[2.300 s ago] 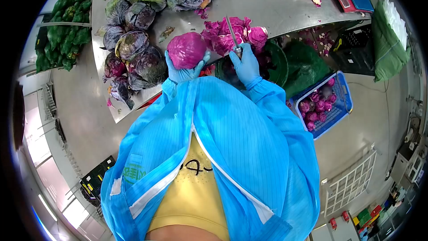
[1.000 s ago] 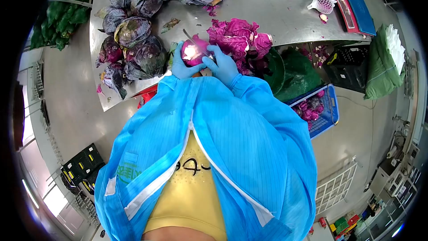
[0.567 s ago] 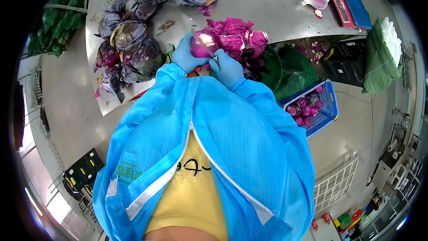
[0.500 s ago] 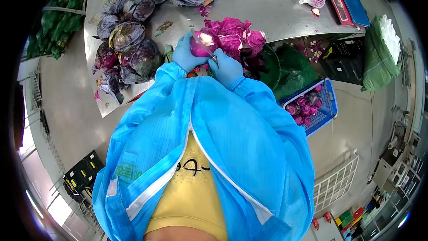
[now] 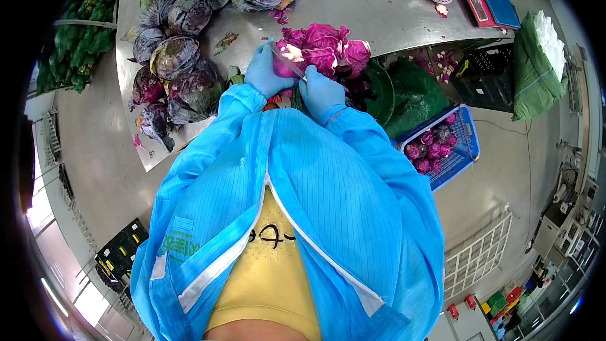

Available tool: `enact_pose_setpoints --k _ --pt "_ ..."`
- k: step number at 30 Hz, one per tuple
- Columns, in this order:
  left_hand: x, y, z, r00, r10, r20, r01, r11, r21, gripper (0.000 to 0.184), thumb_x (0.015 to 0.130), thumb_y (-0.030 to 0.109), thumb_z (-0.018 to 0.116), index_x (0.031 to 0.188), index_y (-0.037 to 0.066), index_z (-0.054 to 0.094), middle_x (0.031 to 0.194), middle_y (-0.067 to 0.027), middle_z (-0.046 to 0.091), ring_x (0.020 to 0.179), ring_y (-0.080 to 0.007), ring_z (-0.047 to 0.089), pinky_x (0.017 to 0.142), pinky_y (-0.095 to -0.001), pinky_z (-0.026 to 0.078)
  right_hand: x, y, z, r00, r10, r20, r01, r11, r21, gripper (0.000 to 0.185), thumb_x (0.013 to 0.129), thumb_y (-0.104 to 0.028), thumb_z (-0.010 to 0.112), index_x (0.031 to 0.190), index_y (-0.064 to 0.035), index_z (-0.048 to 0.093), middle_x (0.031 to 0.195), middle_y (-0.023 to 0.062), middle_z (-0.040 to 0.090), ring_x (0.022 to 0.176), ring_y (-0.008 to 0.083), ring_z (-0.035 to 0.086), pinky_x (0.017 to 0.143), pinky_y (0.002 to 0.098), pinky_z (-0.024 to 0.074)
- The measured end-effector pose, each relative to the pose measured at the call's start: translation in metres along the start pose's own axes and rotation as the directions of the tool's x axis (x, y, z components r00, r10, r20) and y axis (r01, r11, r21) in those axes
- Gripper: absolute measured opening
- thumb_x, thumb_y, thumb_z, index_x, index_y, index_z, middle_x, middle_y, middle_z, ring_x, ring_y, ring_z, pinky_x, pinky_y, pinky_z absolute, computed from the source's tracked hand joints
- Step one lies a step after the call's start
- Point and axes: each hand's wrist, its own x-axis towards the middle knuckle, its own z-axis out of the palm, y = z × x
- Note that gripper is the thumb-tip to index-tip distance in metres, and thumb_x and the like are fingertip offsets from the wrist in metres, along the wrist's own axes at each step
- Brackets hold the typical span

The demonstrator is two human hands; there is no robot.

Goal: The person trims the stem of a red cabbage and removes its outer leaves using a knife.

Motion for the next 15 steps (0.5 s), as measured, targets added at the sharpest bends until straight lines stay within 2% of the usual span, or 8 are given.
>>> enact_pose_setpoints --k 8,10,13,15 --pt "0.001 -0.002 -0.002 1.000 -0.019 0.013 0.019 1.000 -0.022 0.115 0.049 0.044 0.081 0.136 -0.006 0.026 0.125 -0.0254 0.042 0.113 -0.0353 0.049 0.095 -0.0363 0.043 0.009 0.000 0.007 0.996 0.048 -0.070 -0.051 0.997 -0.049 0.020 0.087 -0.024 0.049 0.094 -0.0059 0.043 0.068 0.0161 0.062 0.063 0.0365 0.061 0.053 0.0502 0.0447" --pt "0.003 0.000 -0.001 1.000 -0.017 0.001 0.017 1.000 -0.021 0.115 0.049 0.044 0.081 0.136 -0.006 0.026 0.124 -0.0255 0.043 0.112 -0.0350 0.050 0.094 -0.0363 0.043 0.009 0.004 0.006 0.995 0.102 0.022 -0.101 0.994 -0.049 0.020 0.086 -0.023 0.049 0.095 -0.0055 0.043 0.070 0.0168 0.063 0.064 0.0368 0.062 0.054 0.0503 0.0454" --pt "0.006 0.000 -0.003 0.996 -0.088 0.035 0.089 0.995 -0.044 0.116 0.049 0.045 0.081 0.138 -0.004 0.024 0.128 -0.0255 0.041 0.115 -0.0345 0.048 0.096 -0.0366 0.042 0.024 0.005 0.002 0.994 0.113 -0.001 -0.113 0.991 -0.067 0.022 0.085 -0.023 0.049 0.096 -0.0050 0.043 0.073 0.0179 0.063 0.067 0.0373 0.063 0.056 0.0503 0.0461" --pt "0.008 -0.004 0.000 0.999 -0.051 0.016 0.052 0.998 -0.024 0.111 0.050 0.048 0.080 0.134 -0.005 0.029 0.123 -0.0259 0.046 0.113 -0.0358 0.050 0.095 -0.0382 0.043 0.019 0.004 -0.001 0.992 0.122 0.023 -0.121 0.991 -0.060 0.022 0.085 -0.022 0.049 0.097 -0.0049 0.044 0.074 0.0187 0.064 0.069 0.0376 0.063 0.058 0.0503 0.0465"
